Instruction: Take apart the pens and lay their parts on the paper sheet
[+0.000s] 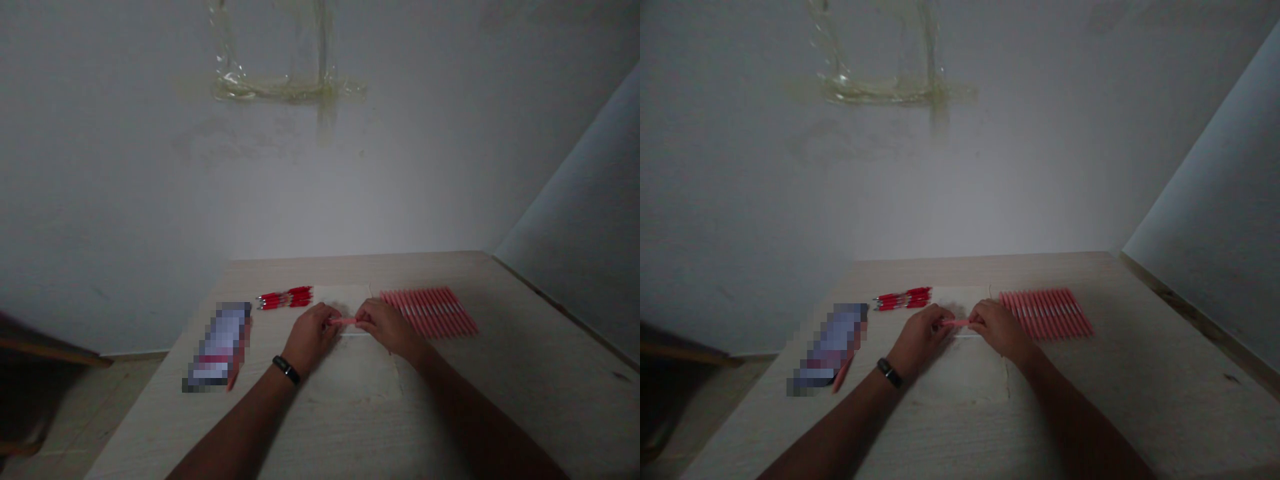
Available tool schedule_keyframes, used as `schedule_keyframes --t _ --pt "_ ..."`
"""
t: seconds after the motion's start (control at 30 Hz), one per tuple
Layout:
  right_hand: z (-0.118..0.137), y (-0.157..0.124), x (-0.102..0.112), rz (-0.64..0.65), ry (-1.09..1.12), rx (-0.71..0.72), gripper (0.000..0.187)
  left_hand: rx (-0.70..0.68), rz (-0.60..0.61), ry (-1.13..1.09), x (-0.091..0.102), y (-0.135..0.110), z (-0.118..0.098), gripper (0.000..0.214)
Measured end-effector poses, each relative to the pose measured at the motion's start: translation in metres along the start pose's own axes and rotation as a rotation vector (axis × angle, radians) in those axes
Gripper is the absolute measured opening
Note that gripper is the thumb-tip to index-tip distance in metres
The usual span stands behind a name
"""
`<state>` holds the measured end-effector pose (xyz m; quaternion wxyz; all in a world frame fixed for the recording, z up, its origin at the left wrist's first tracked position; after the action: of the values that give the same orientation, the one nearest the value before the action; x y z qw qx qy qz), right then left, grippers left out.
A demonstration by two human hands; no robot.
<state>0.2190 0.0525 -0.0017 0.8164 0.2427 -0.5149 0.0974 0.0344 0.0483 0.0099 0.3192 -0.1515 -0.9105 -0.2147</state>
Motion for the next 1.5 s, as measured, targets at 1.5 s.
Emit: schedule_keyframes --t 1.5 --pt "0.002 -0.002 -0.008 0.046 0.434 -0.139 0.006 -0.087 -0.019 -0.072 0.006 -0.001 -0.014 0.014"
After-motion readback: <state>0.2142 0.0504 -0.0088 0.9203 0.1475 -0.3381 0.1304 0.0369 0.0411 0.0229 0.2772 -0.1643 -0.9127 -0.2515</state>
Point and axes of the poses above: each hand's wrist, its own y-axis towards the middle knuckle, its own x-axis out of the back of the hand, z = x × y, the point moved 5 cm from there along y, towards the middle knuckle, and after that the axes turned 12 degrees about -y, right-handed, at the moved point
